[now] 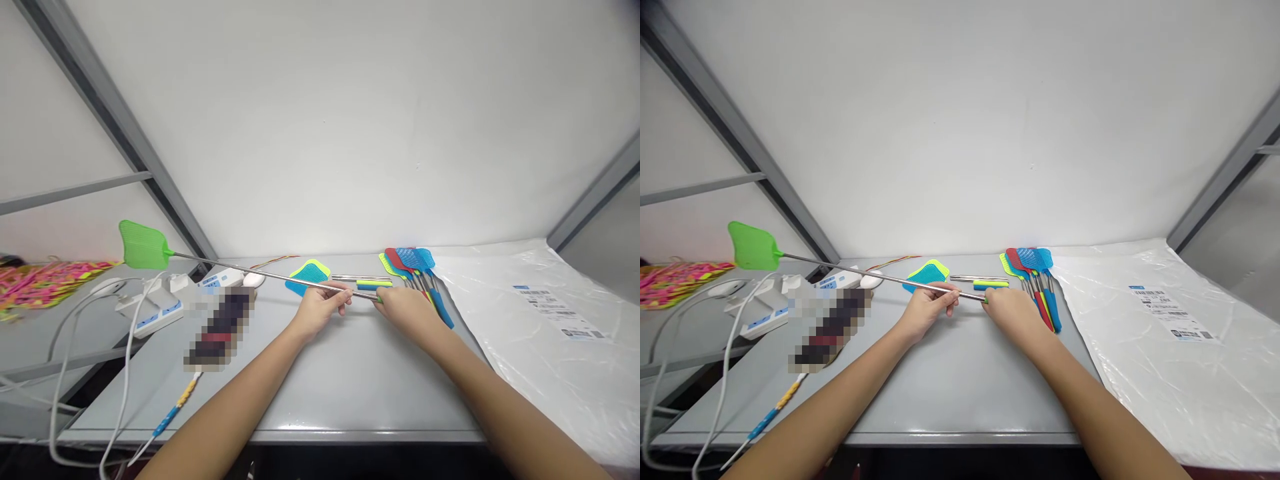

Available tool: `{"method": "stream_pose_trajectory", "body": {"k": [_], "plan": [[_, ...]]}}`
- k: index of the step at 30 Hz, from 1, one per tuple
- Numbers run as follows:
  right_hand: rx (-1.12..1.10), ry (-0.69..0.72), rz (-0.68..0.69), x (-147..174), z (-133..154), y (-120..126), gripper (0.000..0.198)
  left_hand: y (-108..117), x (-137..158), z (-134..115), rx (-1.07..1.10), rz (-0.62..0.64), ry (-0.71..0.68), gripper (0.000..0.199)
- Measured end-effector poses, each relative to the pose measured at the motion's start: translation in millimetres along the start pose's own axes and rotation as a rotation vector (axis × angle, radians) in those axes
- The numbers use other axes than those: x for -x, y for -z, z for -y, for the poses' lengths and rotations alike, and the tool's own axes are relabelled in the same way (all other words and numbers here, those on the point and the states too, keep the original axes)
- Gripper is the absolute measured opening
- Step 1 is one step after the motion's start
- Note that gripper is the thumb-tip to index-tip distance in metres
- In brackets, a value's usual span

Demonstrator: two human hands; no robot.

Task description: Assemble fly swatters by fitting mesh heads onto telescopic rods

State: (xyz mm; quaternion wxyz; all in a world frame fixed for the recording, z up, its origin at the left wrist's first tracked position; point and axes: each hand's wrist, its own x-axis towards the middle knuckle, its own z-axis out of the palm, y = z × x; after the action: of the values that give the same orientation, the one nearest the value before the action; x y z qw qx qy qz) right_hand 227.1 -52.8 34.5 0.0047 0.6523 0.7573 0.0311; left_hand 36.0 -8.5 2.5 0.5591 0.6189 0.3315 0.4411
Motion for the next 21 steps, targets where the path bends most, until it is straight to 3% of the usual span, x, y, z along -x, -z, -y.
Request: {"method": "stream_pose_trajectory", "body": {"k": [6, 14, 21], "plan": [[-0.011, -0.010, -0.062, -1.9, -5.2, -6.4, 0.030, 6.1, -3.8, -1.7, 0.010, -0.047, -0.025, 0.029], [-0.065, -0.076, -0.113, 0.2, -22.0, -4.6, 0.035, 48.7, -14.4, -10.1, 0.281, -0.329, -0.104, 0.034], [-0.036, -0.102, -0.133, -0.1, -26.0, -3.6, 0.033, 54.5, -14.6, -12.7, 0.342, -0.343, -0.105, 0.029]]}}
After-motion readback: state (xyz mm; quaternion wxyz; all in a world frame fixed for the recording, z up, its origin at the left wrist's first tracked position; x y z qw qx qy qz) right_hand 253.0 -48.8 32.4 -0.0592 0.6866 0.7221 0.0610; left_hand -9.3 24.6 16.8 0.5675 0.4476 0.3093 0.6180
